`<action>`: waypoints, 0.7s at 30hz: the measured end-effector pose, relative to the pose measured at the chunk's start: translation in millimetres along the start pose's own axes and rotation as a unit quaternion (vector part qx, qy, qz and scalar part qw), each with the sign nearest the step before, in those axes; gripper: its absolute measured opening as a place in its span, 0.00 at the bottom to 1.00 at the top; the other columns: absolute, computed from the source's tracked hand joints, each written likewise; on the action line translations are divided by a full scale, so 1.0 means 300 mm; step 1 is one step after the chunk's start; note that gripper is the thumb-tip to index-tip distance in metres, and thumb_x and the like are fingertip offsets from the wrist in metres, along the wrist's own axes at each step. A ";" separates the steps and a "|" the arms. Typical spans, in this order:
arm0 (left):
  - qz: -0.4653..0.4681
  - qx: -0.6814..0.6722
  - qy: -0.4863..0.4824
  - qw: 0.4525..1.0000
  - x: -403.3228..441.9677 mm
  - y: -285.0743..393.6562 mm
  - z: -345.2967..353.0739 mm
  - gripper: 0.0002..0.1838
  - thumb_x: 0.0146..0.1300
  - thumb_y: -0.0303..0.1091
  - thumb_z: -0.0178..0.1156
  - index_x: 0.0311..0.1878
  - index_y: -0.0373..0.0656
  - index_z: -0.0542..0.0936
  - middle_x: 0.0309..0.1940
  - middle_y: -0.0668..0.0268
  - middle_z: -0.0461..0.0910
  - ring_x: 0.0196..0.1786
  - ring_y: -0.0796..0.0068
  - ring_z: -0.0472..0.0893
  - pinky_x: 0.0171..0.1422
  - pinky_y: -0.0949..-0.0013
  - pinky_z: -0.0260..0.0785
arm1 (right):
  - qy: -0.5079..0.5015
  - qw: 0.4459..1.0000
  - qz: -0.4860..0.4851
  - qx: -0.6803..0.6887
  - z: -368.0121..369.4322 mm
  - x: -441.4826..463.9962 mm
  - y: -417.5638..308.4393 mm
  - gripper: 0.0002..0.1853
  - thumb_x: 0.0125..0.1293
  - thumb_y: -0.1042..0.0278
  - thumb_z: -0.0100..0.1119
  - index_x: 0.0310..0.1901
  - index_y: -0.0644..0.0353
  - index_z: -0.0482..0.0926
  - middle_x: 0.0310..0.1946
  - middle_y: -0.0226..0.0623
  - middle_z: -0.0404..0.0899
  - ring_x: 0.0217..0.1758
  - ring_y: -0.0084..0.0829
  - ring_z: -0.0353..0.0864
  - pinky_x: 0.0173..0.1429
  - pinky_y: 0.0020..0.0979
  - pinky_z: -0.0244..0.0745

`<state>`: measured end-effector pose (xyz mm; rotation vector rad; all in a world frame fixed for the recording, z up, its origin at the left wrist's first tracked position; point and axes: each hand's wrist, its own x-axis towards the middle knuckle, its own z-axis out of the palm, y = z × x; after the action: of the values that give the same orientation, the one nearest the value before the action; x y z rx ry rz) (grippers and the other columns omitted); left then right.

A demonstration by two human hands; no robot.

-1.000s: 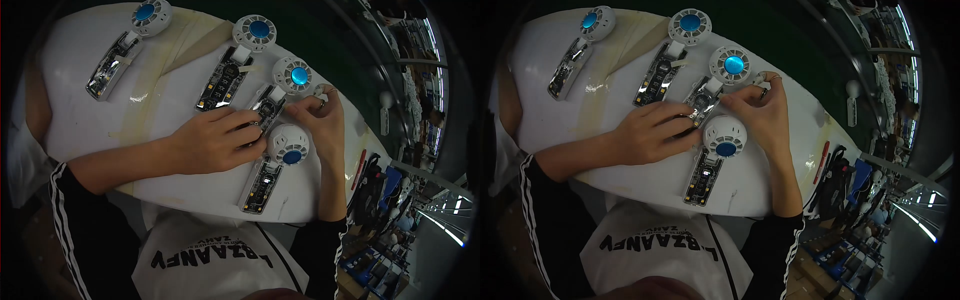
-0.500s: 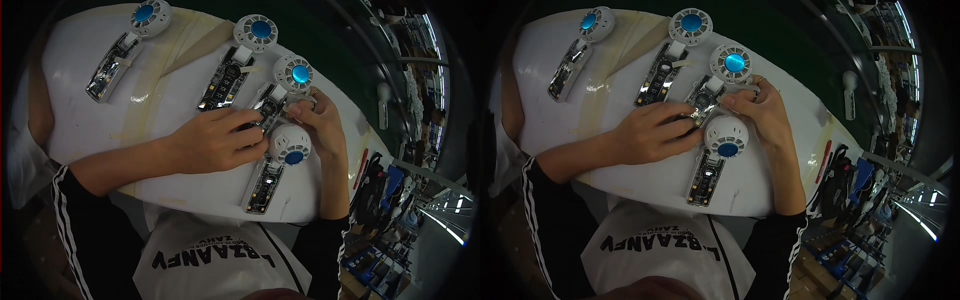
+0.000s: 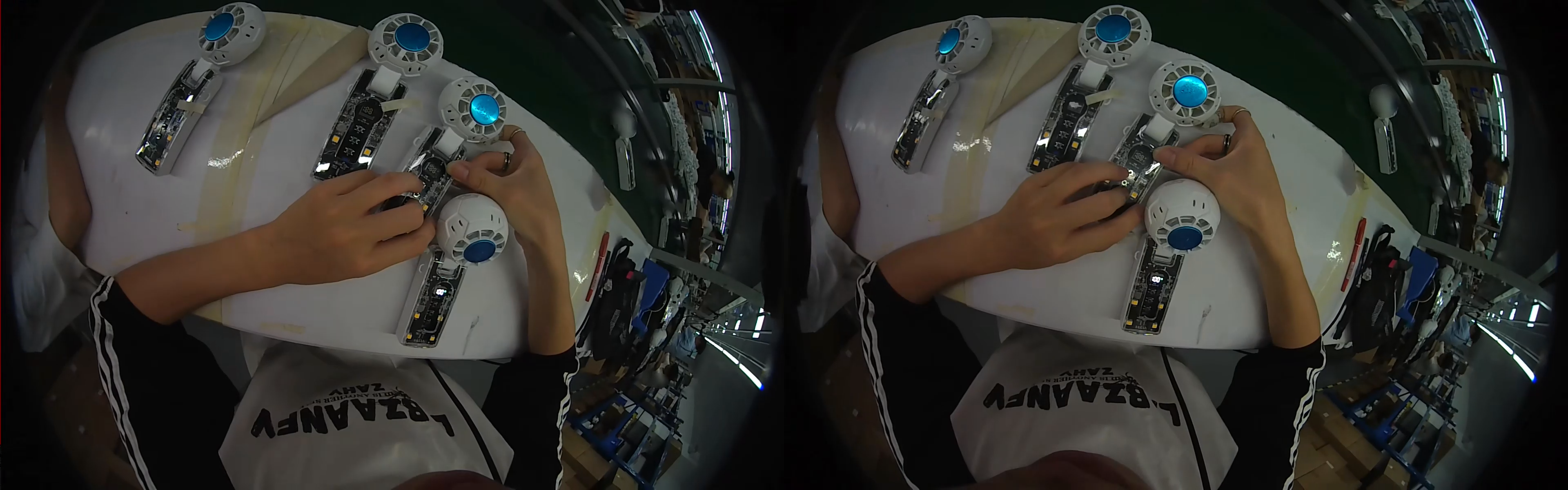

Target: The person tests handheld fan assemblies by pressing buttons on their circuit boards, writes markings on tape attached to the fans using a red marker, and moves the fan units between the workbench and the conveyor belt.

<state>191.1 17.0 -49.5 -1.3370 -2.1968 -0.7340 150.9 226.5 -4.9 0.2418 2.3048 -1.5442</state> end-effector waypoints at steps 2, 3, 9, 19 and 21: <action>0.000 -0.004 -0.007 1.000 0.003 -0.001 -0.004 0.12 0.44 0.30 0.62 0.37 0.45 0.80 0.36 0.68 0.74 0.46 0.68 0.76 0.42 0.71 0.75 | 0.004 0.999 -0.003 -0.039 -0.006 0.005 0.012 0.39 0.43 0.66 0.75 0.51 0.78 0.60 0.24 0.40 0.80 0.26 0.25 0.80 0.32 0.21 0.75; -0.001 -0.009 -0.012 1.000 0.006 -0.002 -0.006 0.13 0.44 0.30 0.62 0.37 0.45 0.80 0.35 0.68 0.74 0.46 0.68 0.76 0.42 0.70 0.75 | 0.011 0.999 -0.007 -0.035 -0.006 0.002 0.008 0.39 0.43 0.66 0.75 0.51 0.78 0.60 0.24 0.40 0.80 0.26 0.25 0.80 0.32 0.21 0.75; -0.012 -0.032 -0.016 0.999 0.029 0.013 -0.012 0.14 0.43 0.27 0.63 0.37 0.42 0.79 0.36 0.68 0.75 0.49 0.66 0.76 0.41 0.71 0.75 | 0.002 0.997 -0.017 -0.077 -0.018 -0.006 0.029 0.45 0.43 0.62 0.76 0.56 0.78 0.57 0.27 0.41 0.81 0.30 0.27 0.81 0.41 0.23 0.75; -0.016 -0.020 0.016 1.000 0.012 0.012 -0.031 0.15 0.43 0.31 0.63 0.38 0.42 0.77 0.37 0.65 0.75 0.49 0.66 0.76 0.45 0.69 0.72 | 0.178 0.969 -0.164 -0.057 -0.176 0.036 0.020 0.39 0.51 0.55 0.69 0.56 0.72 0.60 0.34 0.42 0.81 0.36 0.33 0.80 0.41 0.30 0.74; 0.017 -0.064 0.047 0.997 0.002 0.010 -0.027 0.14 0.45 0.31 0.62 0.37 0.42 0.76 0.37 0.65 0.75 0.47 0.66 0.76 0.45 0.69 0.69 | 0.347 0.860 -0.294 -0.233 -0.310 0.117 0.047 0.37 0.55 0.57 0.66 0.57 0.72 0.59 0.41 0.48 0.78 0.42 0.38 0.79 0.48 0.33 0.72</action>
<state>194.4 13.3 -42.5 -1.3688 -2.0800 -0.9205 105.0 315.8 1.2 -0.0683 3.5019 -1.1582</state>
